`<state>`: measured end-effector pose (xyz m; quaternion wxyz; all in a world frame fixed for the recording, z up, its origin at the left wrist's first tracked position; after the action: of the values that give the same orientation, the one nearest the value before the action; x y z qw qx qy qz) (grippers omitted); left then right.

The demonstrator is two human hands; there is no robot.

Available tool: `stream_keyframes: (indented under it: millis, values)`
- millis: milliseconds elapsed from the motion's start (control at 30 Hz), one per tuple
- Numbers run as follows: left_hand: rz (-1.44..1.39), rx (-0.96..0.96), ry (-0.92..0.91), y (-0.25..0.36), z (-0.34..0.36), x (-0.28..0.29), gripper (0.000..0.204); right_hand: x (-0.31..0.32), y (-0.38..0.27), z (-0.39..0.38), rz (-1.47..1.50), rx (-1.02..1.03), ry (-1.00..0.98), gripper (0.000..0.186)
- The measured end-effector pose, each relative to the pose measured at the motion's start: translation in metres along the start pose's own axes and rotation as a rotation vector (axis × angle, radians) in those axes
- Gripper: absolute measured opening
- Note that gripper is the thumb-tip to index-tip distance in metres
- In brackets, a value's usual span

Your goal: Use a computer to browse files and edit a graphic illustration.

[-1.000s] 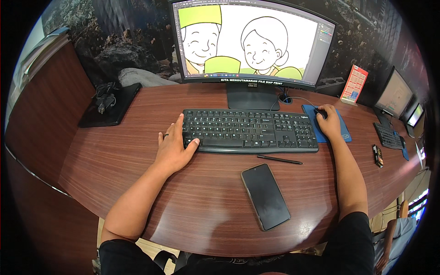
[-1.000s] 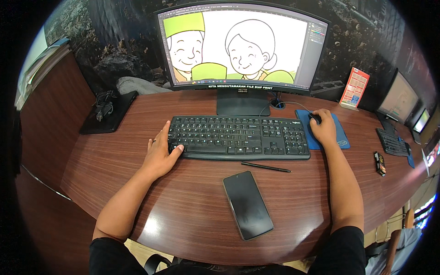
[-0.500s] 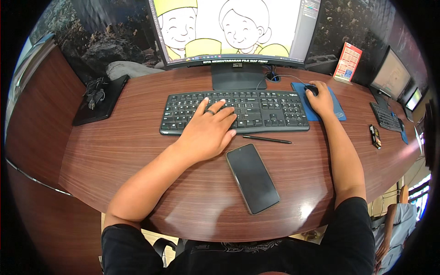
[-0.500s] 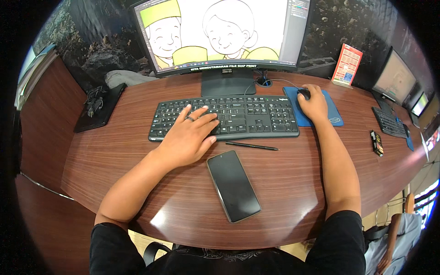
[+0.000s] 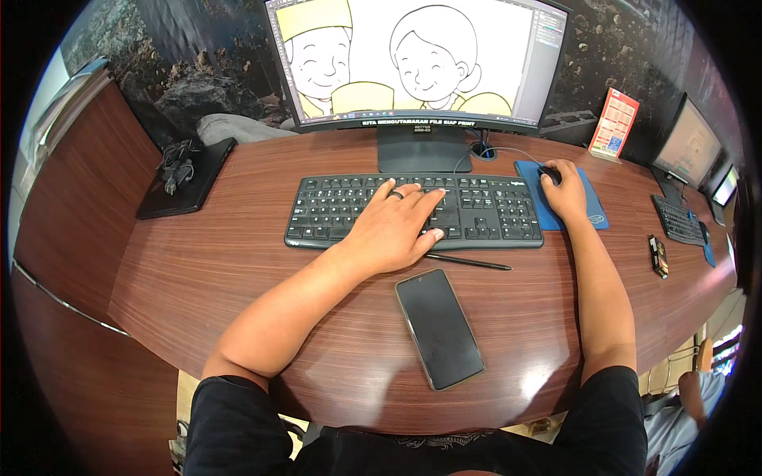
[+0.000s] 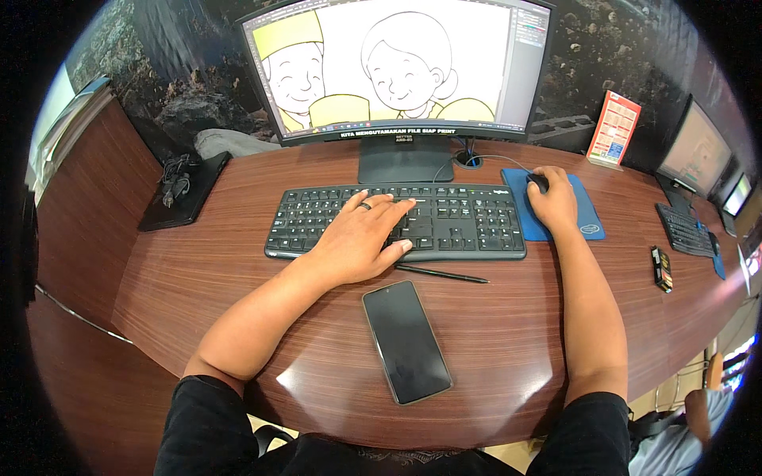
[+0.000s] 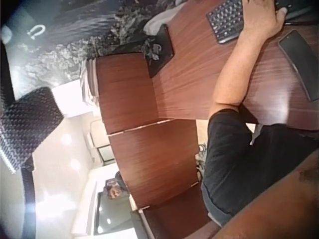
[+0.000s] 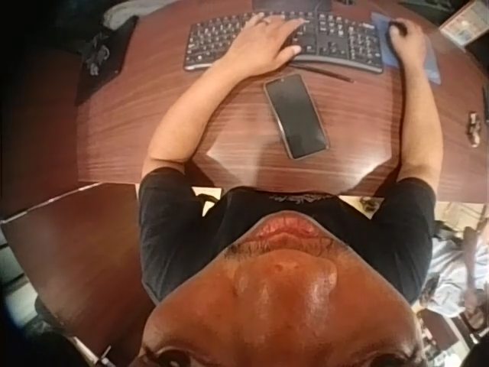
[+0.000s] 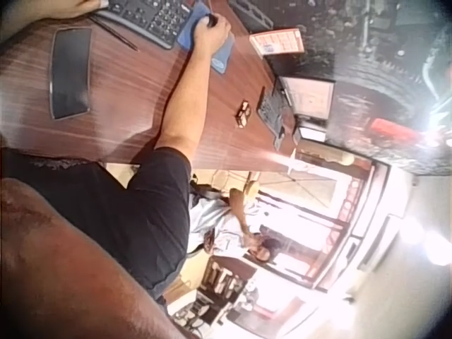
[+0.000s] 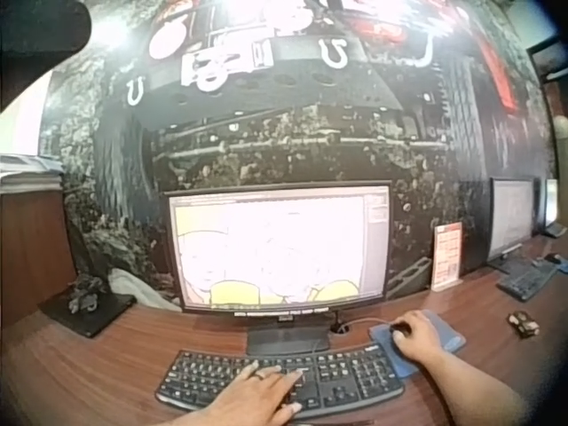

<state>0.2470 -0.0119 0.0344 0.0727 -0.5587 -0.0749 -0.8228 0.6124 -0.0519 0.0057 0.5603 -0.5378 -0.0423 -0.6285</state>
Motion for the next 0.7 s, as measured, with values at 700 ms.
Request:
stream_keyframes:
  millis: [700]
  values:
    - [0.050, -0.047, 0.062, -0.0035, -0.0021, -0.0045, 0.067, -0.0011, -0.0022, 0.0012, 0.002, 0.080, -0.023, 0.029]
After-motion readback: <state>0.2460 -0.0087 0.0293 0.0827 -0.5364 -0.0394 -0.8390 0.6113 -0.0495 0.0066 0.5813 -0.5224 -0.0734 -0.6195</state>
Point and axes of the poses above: each hand's wrist, its own z-axis towards the middle knuckle, its own x-axis out of the back of the hand, y = z × x, the point moved 7 cm from there along z, towards the middle knuckle, and after that the axes turned 12 degrees about -x, right-handed, at the moved point
